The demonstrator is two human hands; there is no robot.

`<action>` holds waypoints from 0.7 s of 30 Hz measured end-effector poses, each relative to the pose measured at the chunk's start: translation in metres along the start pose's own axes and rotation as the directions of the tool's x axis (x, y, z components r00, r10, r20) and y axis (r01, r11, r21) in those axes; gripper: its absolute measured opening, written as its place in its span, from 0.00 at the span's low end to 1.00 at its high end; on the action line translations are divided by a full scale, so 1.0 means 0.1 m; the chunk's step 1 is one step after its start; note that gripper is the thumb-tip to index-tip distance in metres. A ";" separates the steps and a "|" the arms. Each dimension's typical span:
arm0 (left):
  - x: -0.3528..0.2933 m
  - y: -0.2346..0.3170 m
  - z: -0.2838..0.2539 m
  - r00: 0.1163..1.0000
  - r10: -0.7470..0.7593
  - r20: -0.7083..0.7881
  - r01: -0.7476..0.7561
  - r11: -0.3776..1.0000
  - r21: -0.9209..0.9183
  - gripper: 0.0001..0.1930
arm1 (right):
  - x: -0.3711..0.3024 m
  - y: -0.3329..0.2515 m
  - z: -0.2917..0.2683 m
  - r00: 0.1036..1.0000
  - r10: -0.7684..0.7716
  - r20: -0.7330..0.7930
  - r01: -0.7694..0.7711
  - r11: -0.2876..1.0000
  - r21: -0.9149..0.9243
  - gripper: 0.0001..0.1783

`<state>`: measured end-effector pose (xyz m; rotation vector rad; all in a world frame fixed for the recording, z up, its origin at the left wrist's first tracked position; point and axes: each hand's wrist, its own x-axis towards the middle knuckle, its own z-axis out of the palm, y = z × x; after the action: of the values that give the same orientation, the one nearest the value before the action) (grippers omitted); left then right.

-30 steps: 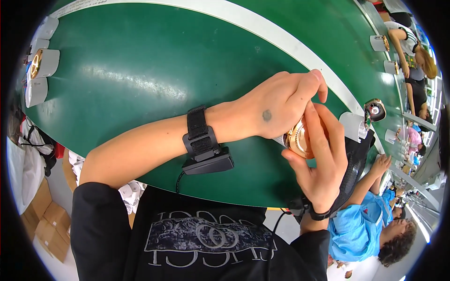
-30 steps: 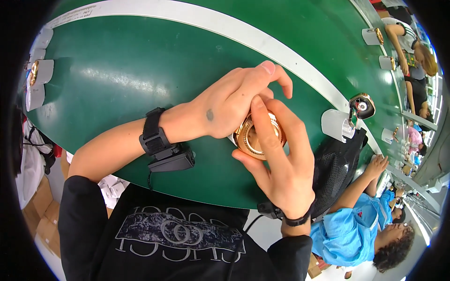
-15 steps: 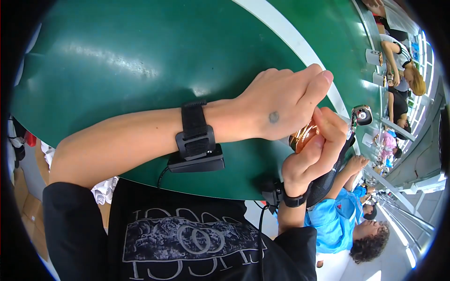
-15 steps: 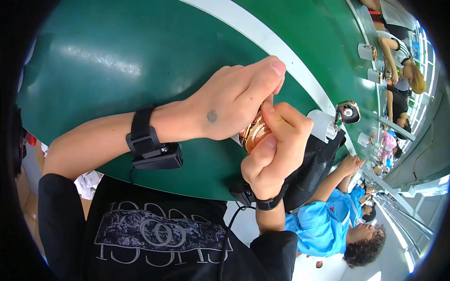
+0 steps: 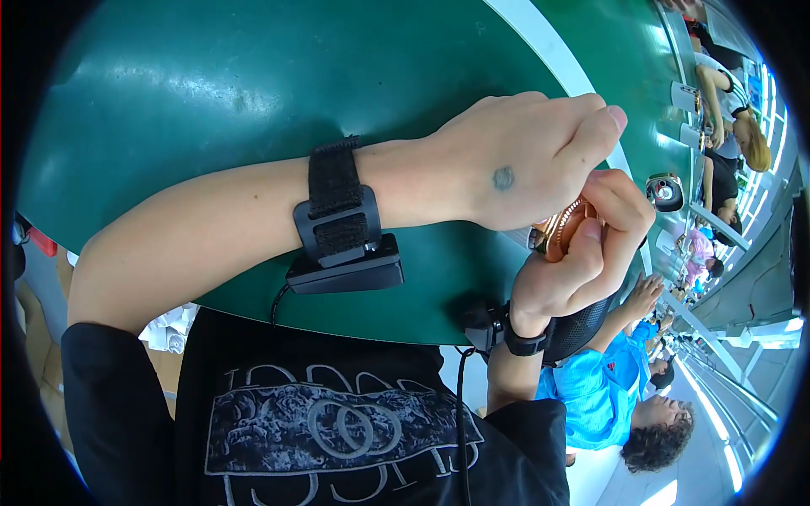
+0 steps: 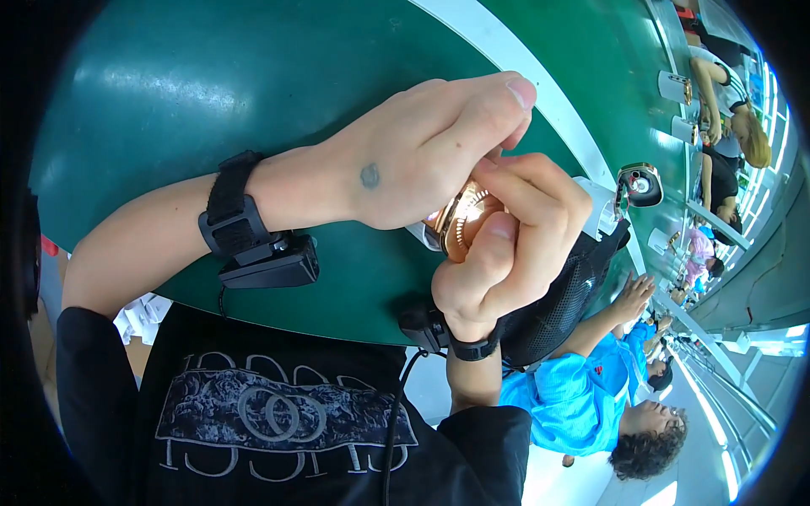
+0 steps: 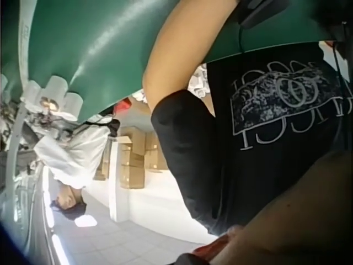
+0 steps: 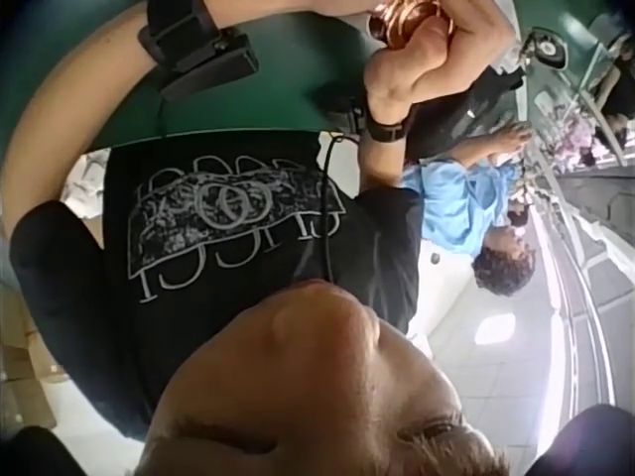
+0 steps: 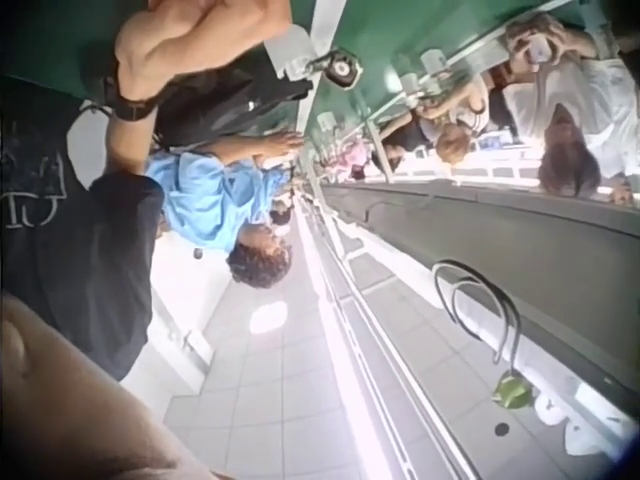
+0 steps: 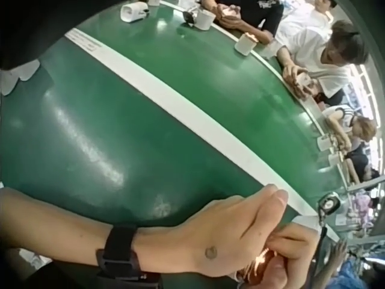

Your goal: The person assembles a humidifier by hand, fitting a gold-colored cap onto a white plastic housing. They press the components together firmly and place the completed unit onto the green assembly line before repeating the process.

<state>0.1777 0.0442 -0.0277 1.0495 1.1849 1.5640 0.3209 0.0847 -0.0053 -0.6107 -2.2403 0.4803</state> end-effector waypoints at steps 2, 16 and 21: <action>0.01 -0.01 0.01 1.000 0.028 -0.009 -0.028 0.999 0.036 0.24 | 0.00 0.00 0.02 1.000 0.021 -0.008 -0.021 1.000 0.019 0.17; 0.08 -0.14 0.01 0.999 -0.005 0.035 0.015 0.954 -0.299 0.26 | 0.13 -0.14 0.10 0.988 0.152 -0.017 -0.148 0.978 0.148 0.20; 0.08 -0.09 0.04 0.998 -0.068 -0.008 0.059 0.910 -0.411 0.28 | 0.15 -0.18 0.13 0.979 0.198 -0.040 -0.190 0.968 0.163 0.21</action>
<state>0.1812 0.0543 -0.0344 0.7093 0.8410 1.6821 0.2967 0.0764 0.0039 -0.7542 -2.0756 0.7233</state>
